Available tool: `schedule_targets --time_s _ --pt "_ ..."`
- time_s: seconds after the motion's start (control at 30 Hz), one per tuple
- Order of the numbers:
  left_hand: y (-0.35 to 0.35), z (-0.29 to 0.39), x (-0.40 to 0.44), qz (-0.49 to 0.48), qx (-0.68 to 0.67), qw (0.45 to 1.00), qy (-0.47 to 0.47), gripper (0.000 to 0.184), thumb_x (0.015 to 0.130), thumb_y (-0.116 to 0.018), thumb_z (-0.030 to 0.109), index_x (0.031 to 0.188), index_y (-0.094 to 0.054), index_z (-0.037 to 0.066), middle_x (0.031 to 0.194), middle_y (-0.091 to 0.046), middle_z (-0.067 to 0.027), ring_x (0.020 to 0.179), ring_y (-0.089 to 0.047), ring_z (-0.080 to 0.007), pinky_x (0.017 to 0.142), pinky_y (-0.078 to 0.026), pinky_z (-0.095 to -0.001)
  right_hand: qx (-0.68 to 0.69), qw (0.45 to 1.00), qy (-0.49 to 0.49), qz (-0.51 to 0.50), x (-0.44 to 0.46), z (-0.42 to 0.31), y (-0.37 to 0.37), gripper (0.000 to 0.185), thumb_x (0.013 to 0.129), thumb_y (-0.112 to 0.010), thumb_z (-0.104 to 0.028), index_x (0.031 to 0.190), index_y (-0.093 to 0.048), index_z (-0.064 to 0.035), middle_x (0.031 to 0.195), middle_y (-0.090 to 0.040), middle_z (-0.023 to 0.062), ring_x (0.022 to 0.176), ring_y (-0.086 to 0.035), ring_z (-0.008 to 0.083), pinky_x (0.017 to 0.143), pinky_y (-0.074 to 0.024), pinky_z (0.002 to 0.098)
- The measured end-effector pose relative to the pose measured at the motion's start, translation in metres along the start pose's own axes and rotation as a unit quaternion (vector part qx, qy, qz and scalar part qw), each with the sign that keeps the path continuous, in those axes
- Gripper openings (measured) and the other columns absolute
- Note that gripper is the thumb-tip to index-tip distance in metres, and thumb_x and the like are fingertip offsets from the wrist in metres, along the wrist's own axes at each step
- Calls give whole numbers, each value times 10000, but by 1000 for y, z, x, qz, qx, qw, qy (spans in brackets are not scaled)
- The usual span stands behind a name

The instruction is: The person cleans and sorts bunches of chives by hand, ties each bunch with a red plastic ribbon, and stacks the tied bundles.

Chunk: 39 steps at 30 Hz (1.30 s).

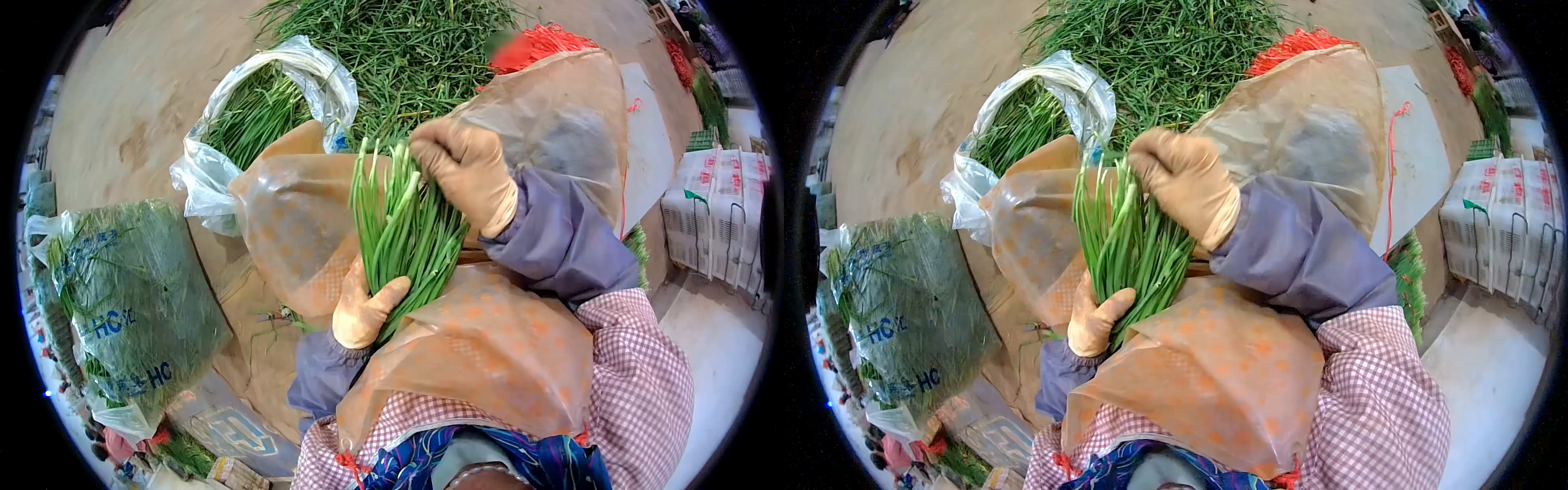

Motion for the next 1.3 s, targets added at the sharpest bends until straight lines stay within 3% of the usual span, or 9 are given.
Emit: schedule_targets --time_s 0.07,0.2,0.37,0.53,0.67,0.8,0.9,1.13,1.3 --pt "5 -1 -1 3 -9 999 37 563 861 -578 50 1397 -417 -13 1275 -578 -132 1129 -566 -224 993 -441 -345 257 936 -242 3 8 14 7 85 904 -637 -89 925 -663 -11 762 -672 75 628 -625 161 602 -535 326" --pt "5 -1 -6 29 -94 993 65 547 865 -564 69 1388 -427 -18 1266 -583 -138 1134 -570 -232 997 -443 -350 481 869 -102 54 51 58 67 107 899 -643 -90 989 -645 -31 828 -684 120 633 -654 189 624 -560 337" --pt "7 -4 -4 39 -179 981 58 548 857 -505 48 1391 -407 -22 1274 -576 -165 1125 -591 -270 1002 -462 -374 -171 984 -31 43 62 43 119 377 852 -708 -154 1194 -621 -21 1113 -658 138 1034 -637 265 914 -513 403" --pt "-2 0 0 21 -227 972 55 557 838 -500 51 1379 -402 -36 1273 -574 -183 1124 -599 -290 998 -474 -385 -55 930 230 -280 -15 -49 57 460 842 -721 -280 1206 -618 -17 1174 -608 153 1031 -615 310 939 -471 413" --pt "-4 5 1 26 -205 976 67 570 826 -512 82 1370 -403 -50 1265 -579 -187 1127 -600 -293 1000 -474 -390 -230 874 388 -181 -53 -47 3 264 755 -725 -190 971 -627 -75 1044 -600 115 897 -603 300 819 -497 438" --pt "5 -4 -3 31 -220 974 52 592 821 -524 104 1376 -395 -53 1280 -569 -195 1134 -596 -299 1003 -472 -400 -193 915 328 -136 -40 -28 12 215 748 -735 -108 939 -639 -78 890 -625 55 811 -608 229 714 -512 363" --pt "2 -2 -3 9 -231 973 7 596 820 -529 114 1377 -397 -51 1285 -565 -200 1132 -598 -303 1002 -474 -404 13 998 -10 61 -21 -15 48 148 861 -737 -137 918 -670 -18 797 -659 50 707 -602 125 659 -491 268" --pt "-2 3 -3 23 -258 966 7 601 825 -546 136 1378 -396 -45 1265 -577 -196 1114 -609 -308 978 -497 -413 -295 931 13 -215 -35 -30 1 356 800 -748 -329 987 -680 -34 788 -655 153 751 -653 323 685 -520 386" --pt "11 -9 -8 66 -250 966 20 590 823 -553 139 1366 -414 -42 1250 -587 -191 1102 -617 -311 966 -506 -414 -101 973 -83 -188 -34 -11 4 167 837 -659 -116 984 -670 -36 795 -663 162 725 -669 284 673 -521 360"
Point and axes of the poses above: each hand's wrist, its own x-axis towards the middle knuckle, its own y-axis out of the back of the hand, z = x × y, the point moved 6 cm from there along x, towards the middle knuckle
